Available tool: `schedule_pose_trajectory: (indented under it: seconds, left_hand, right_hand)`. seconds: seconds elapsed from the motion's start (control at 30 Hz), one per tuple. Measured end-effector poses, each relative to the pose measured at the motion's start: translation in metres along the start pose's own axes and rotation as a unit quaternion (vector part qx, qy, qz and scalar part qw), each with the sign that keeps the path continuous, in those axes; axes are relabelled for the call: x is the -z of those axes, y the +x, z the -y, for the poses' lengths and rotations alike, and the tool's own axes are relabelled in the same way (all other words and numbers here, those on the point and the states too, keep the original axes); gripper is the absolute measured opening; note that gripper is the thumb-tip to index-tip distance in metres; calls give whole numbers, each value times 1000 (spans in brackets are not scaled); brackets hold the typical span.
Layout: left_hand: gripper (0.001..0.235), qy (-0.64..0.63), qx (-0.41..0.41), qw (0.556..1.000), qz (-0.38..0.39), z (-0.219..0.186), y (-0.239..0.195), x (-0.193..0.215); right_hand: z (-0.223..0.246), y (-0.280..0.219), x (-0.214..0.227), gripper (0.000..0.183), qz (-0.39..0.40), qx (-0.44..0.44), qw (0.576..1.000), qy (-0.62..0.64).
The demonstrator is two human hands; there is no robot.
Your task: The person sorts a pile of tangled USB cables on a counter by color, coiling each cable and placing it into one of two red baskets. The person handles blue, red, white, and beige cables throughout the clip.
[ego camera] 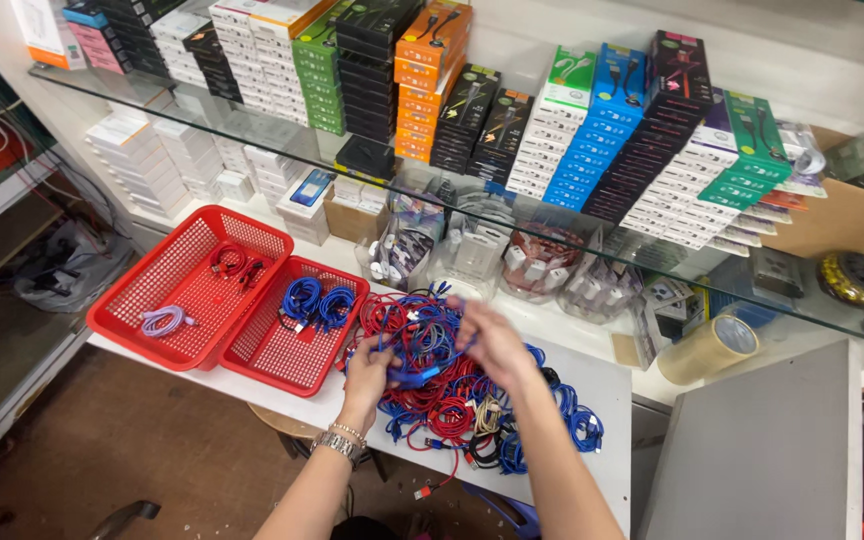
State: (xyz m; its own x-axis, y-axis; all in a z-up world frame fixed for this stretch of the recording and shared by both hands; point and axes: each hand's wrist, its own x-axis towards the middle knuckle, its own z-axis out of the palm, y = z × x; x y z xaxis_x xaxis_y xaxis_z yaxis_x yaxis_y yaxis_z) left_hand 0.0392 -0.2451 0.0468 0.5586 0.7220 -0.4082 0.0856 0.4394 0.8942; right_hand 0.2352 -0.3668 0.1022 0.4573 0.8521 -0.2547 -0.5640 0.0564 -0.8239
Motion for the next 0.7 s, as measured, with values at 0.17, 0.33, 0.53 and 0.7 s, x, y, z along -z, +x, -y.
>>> schedule_pose_trajectory:
  seconds: [0.17,0.33,0.53,0.7]
  left_hand:
    - [39,38,31,997,60,30,30,-5]
    - [36,170,-139,975,-30,19,45,-29]
    - [66,-110,35,973,202,-59,21,-62]
    - [43,-105,65,952,281,-123,14,-72]
  right_hand:
    - [69,-46,-19,39,44,129,989,-52]
    - [110,-81,-40,49,13,150,985,-82]
    - [93,-84,-37,50,-20,83,941,-326]
    - [39,-67,-20,36,249,-41,872,-419]
